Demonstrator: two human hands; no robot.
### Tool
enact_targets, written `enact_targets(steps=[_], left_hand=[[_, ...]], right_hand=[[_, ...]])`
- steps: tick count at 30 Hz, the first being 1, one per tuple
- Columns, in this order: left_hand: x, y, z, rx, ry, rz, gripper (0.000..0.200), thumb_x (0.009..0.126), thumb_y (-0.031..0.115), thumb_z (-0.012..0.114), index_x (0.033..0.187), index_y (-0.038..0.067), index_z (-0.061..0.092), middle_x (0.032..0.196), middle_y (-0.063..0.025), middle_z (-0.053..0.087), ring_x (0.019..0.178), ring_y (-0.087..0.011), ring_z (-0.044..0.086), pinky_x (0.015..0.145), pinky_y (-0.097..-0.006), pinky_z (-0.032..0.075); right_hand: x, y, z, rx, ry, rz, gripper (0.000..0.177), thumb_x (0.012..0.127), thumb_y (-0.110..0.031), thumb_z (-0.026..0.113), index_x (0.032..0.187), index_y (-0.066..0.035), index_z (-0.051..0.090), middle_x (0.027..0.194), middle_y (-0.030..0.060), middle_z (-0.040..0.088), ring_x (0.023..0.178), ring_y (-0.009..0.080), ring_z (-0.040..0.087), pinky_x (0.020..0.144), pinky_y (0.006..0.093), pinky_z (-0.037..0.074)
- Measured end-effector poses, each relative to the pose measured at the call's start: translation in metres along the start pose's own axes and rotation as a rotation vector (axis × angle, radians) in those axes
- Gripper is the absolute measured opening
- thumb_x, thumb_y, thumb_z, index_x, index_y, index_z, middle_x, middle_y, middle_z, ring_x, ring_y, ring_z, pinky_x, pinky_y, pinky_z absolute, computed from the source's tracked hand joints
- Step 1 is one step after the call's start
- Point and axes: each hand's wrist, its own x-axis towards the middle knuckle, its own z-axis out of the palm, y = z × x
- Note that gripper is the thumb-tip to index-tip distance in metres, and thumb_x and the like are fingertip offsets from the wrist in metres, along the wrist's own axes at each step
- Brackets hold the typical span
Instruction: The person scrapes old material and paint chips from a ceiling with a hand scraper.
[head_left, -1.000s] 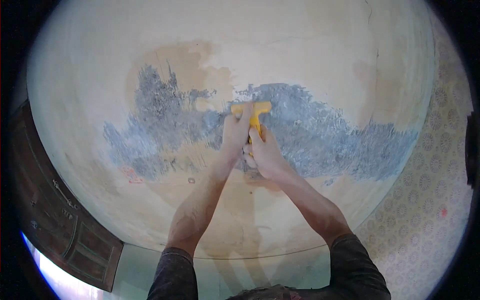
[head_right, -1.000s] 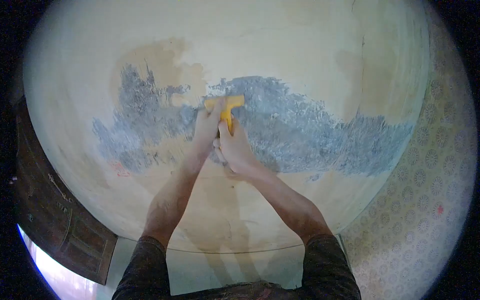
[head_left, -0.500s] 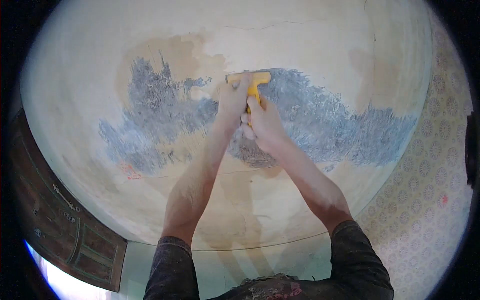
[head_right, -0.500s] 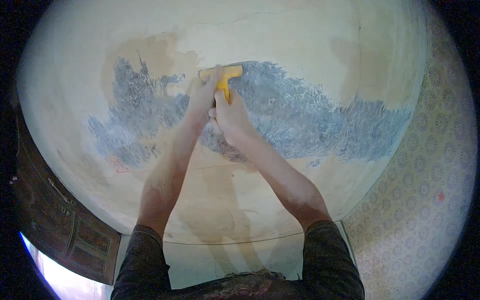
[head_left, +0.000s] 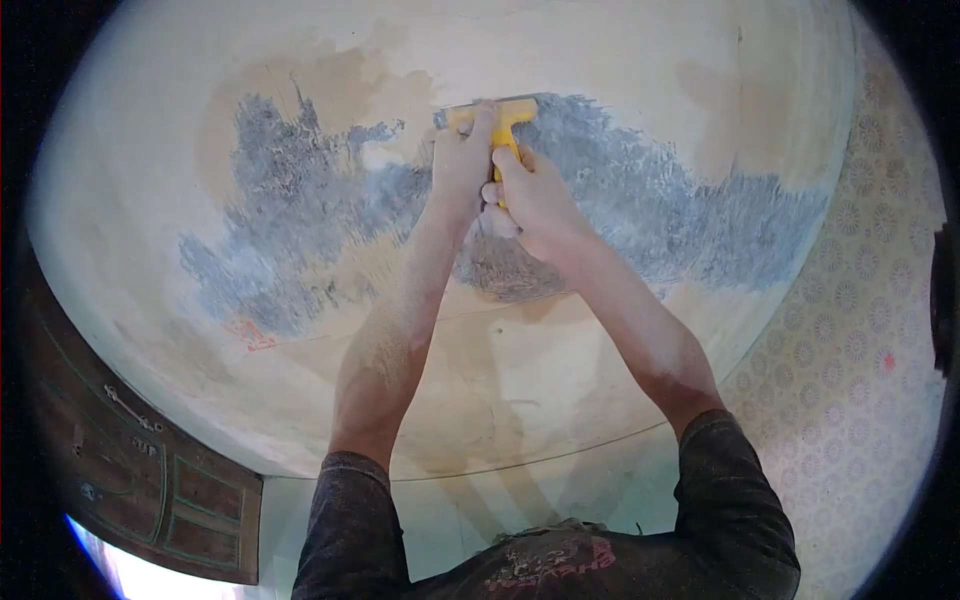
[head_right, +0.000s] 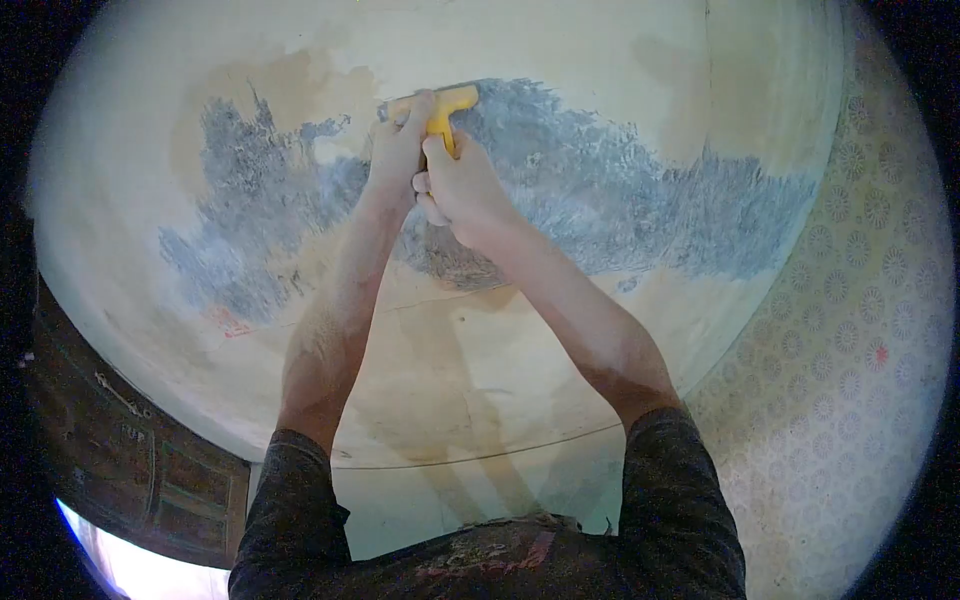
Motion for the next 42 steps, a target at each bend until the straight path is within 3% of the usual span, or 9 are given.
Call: enact_targets(steps=[4,14,17,24,26,29,34,39,42], left_hand=[[-0.017,-0.032,-0.007,0.136,-0.014,0.016,0.041,0.097,0.040,0.058,0.098,0.000,0.065,0.071,-0.0029,0.061,0.060,-0.0097,0.057,0.051,-0.0268,0.045],[-0.023,-0.030,0.003,-0.010,-0.042,-0.069,0.048,0.096,0.043,0.056,0.088,-0.002,0.070,0.071,-0.0040,0.064,0.061,-0.0106,0.057,0.054,-0.0286,0.045],[-0.013,-0.054,-0.003,0.130,0.000,0.018,0.041,0.096,0.040,0.059,0.093,0.000,0.065,0.075,-0.0049,0.064,0.059,-0.0107,0.058,0.050,-0.0260,0.045],[-0.010,-0.022,0.005,0.090,0.001,-0.023,0.041,0.096,0.040,0.060,0.096,-0.001,0.065,0.076,-0.0032,0.062,0.062,-0.0099,0.058,0.052,-0.0267,0.045],[-0.009,-0.033,0.005,0.147,0.003,0.020,0.041,0.096,0.040,0.061,0.096,0.000,0.065,0.076,-0.0029,0.062,0.063,-0.0096,0.058,0.054,-0.0267,0.045],[-0.024,-0.049,0.002,0.222,0.050,0.048,0.044,0.097,0.042,0.057,0.088,0.000,0.069,0.072,-0.0044,0.065,0.062,-0.0110,0.059,0.054,-0.0297,0.045],[0.005,-0.015,0.011,0.007,0.024,0.080,0.045,0.096,0.042,0.057,0.092,-0.002,0.069,0.076,-0.0062,0.066,0.064,-0.0120,0.060,0.056,-0.0305,0.047],[-0.029,-0.058,0.003,0.084,0.037,-0.010,0.044,0.095,0.041,0.059,0.093,-0.001,0.068,0.076,-0.0052,0.065,0.064,-0.0116,0.059,0.055,-0.0288,0.047],[-0.077,-0.150,-0.014,0.152,0.078,-0.132,0.037,0.096,0.040,0.059,0.091,0.004,0.068,0.073,-0.0020,0.062,0.063,-0.0106,0.058,0.052,-0.0276,0.045]], right_hand=[[-0.011,0.024,-0.009,0.015,0.012,0.039,0.018,0.104,-0.026,0.041,0.109,-0.010,0.047,0.066,-0.0002,0.042,0.040,0.0072,0.028,0.035,0.0263,0.020],[-0.010,0.015,-0.021,0.067,-0.030,0.092,0.019,0.103,-0.027,0.043,0.110,-0.010,0.047,0.064,-0.0018,0.040,0.041,0.0070,0.029,0.037,0.0261,0.020],[-0.021,0.029,-0.025,0.087,0.006,0.128,0.018,0.102,-0.026,0.045,0.108,-0.009,0.046,0.064,-0.0019,0.041,0.041,0.0069,0.030,0.037,0.0265,0.020],[-0.007,0.010,-0.018,0.084,-0.026,0.069,0.019,0.103,-0.026,0.043,0.109,-0.009,0.046,0.065,-0.0015,0.041,0.041,0.0072,0.031,0.037,0.0259,0.021],[-0.013,0.022,-0.016,0.014,0.090,0.045,0.019,0.103,-0.026,0.043,0.108,-0.008,0.046,0.065,-0.0007,0.042,0.040,0.0078,0.031,0.036,0.0260,0.021],[-0.018,0.032,-0.025,0.041,0.032,0.087,0.019,0.102,-0.027,0.043,0.109,-0.009,0.047,0.065,-0.0005,0.042,0.040,0.0081,0.030,0.036,0.0263,0.021],[0.007,0.001,-0.017,0.012,0.013,0.020,0.022,0.102,-0.028,0.043,0.112,-0.009,0.047,0.065,-0.0010,0.042,0.041,0.0082,0.032,0.036,0.0254,0.023],[-0.023,0.046,-0.027,0.027,0.091,0.030,0.021,0.102,-0.026,0.044,0.110,-0.007,0.048,0.074,0.0016,0.050,0.048,0.0078,0.039,0.037,0.0246,0.028],[-0.065,0.104,-0.054,0.025,0.135,0.226,0.021,0.102,-0.030,0.045,0.105,-0.011,0.052,0.066,-0.0025,0.046,0.047,0.0077,0.040,0.037,0.0247,0.027]])
